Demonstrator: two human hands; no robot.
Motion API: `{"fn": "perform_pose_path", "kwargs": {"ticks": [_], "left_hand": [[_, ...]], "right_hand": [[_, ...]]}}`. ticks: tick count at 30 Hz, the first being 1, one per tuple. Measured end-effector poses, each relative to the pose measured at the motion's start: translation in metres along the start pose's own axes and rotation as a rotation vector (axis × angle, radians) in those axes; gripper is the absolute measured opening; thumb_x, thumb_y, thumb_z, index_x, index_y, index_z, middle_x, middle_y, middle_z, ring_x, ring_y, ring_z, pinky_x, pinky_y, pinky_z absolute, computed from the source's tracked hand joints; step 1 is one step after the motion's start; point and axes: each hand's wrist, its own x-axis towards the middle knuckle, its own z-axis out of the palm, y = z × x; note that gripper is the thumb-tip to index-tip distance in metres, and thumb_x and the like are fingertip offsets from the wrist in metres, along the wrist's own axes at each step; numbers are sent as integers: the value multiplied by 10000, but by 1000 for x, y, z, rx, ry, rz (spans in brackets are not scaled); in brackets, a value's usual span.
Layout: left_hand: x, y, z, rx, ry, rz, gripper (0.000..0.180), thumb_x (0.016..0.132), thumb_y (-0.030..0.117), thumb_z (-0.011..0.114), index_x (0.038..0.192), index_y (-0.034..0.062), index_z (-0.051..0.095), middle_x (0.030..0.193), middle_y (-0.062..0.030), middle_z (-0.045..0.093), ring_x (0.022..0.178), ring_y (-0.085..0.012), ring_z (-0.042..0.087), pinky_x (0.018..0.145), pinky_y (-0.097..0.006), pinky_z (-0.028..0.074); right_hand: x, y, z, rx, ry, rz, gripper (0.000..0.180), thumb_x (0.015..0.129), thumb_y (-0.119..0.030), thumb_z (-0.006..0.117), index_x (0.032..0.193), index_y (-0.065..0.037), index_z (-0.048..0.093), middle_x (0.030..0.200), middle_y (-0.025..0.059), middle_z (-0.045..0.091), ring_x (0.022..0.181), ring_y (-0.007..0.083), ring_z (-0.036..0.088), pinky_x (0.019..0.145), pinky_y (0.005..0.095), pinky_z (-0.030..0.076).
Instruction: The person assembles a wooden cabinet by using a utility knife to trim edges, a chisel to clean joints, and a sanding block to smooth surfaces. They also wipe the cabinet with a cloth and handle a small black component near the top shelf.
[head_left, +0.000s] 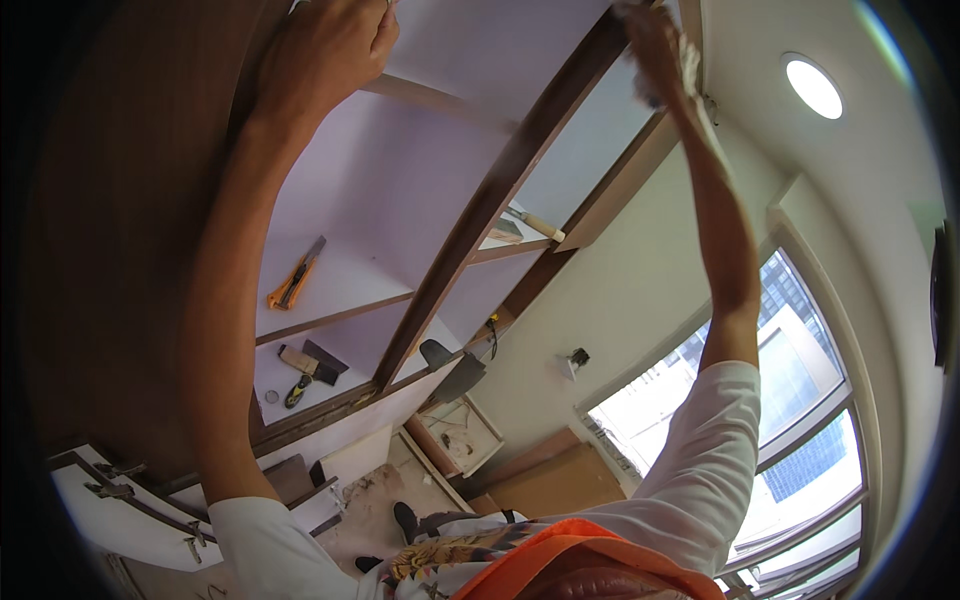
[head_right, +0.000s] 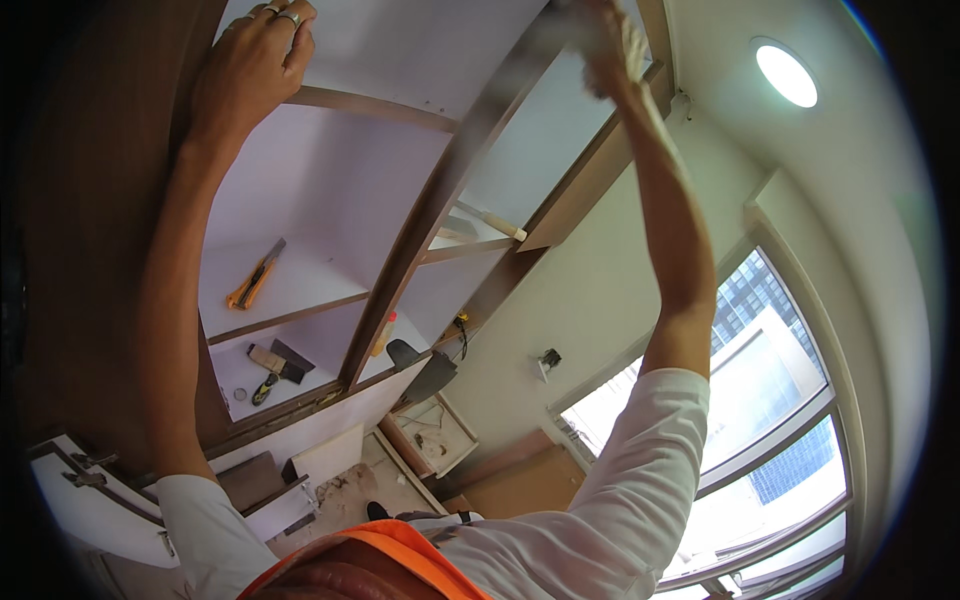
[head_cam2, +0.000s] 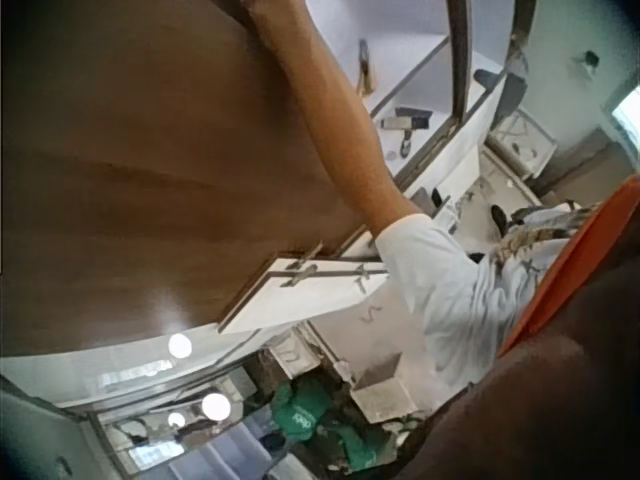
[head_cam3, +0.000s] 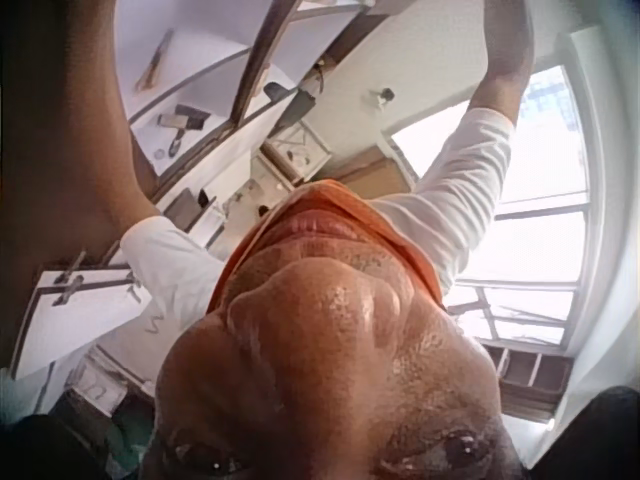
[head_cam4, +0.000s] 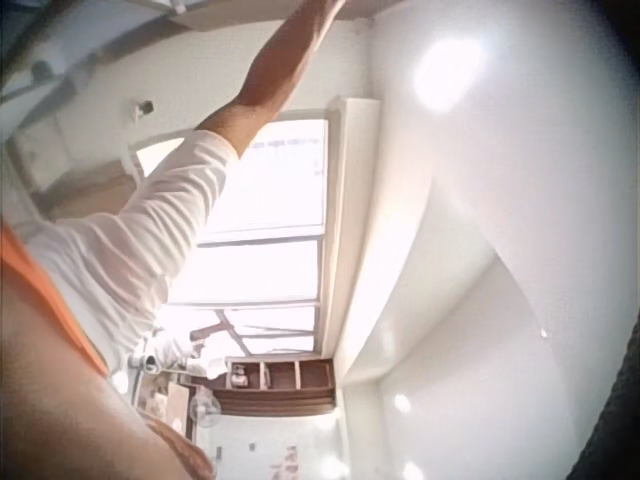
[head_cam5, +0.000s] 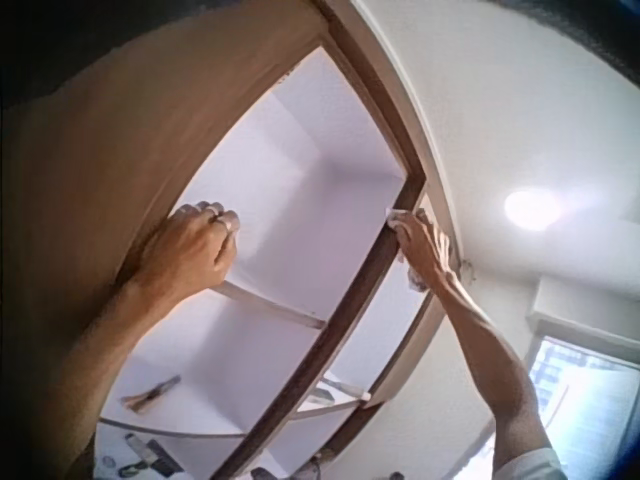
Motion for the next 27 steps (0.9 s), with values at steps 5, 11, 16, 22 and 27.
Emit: {"fn": "perform_pose_path", "kwargs": {"ticks": [5,11,16,22,27], "left_hand": [[1,-9,-2,4,-129,-13,109,880,102,600,852,10,651,819,-177,673,786,-372,669,725,-498,544],[-2,-16,-12,53,21,38,106,882,93,597,847,7,648,801,-179,671,778,-374,668,731,-494,545],[-3,-18,-15,47,25,21,113,886,97,591,865,12,662,818,-183,682,798,-369,677,748,-492,551],[-5,-7,-3,-7,51,18,126,891,99,588,879,6,673,825,-193,691,802,-374,682,757,-488,556],[-2,-20,-13,24,64,46,134,893,102,589,897,7,684,829,-190,697,802,-377,683,757,-483,559]], "right_hand": [[93,-10,-40,-278,135,16,252,1016,-248,549,1144,-135,734,1103,101,740,994,326,705,843,454,571],[-25,-135,13,-177,-25,126,266,1020,-268,565,1258,-244,681,1207,100,691,1060,382,688,863,495,570],[38,-114,-14,-131,17,182,288,1032,-296,533,1231,-194,714,1144,130,728,1061,368,691,887,484,559],[73,-34,-28,-244,131,73,276,1024,-288,545,1182,-150,724,1109,129,740,1025,353,692,904,452,552],[0,-134,-4,-95,9,82,247,1020,-249,572,1217,-177,702,1121,128,735,1053,355,697,903,448,562]]}}
